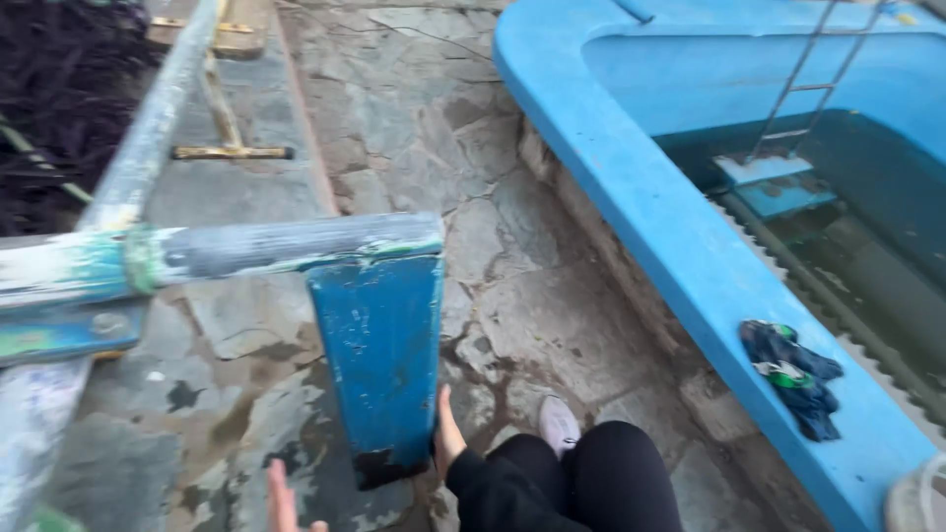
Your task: Wet sanding a blue metal post using a sanding sheet and water to prepare the surface
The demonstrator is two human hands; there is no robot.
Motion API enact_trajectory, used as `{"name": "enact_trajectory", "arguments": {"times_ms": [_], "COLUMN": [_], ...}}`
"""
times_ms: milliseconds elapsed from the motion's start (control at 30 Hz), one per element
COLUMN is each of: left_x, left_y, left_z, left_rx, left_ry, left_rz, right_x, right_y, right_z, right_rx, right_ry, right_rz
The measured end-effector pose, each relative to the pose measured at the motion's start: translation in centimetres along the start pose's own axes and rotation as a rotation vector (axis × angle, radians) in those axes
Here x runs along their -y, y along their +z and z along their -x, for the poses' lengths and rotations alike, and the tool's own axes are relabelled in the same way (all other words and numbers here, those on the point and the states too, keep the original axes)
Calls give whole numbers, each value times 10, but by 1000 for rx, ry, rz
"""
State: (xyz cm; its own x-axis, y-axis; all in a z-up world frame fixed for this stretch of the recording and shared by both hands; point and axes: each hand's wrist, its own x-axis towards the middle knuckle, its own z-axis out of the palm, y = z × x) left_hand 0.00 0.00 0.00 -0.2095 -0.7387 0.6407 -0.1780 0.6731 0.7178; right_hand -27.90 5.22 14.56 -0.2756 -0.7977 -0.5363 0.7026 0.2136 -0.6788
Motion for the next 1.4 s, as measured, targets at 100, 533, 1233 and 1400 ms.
{"name": "enact_trajectory", "arguments": {"times_ms": [100, 533, 1233, 1400], "left_x": [-36, -242, -266, -269], "left_y": [9, -47, -48, -45], "left_z": [-50, -141, -145, -144], "left_rx": [-4, 236, 340, 131], "left_ry": [-89, -370, -416, -804], "left_rz": [28, 243, 285, 1140], "right_x": [11, 140, 73, 73], "right_y": [6, 142, 85, 87], "right_z": [-8, 113, 87, 95], "right_rx": [-52, -132, -262, -55], "right_ry": [-42, 78, 134, -29], "right_rz": [15, 137, 23, 58]}}
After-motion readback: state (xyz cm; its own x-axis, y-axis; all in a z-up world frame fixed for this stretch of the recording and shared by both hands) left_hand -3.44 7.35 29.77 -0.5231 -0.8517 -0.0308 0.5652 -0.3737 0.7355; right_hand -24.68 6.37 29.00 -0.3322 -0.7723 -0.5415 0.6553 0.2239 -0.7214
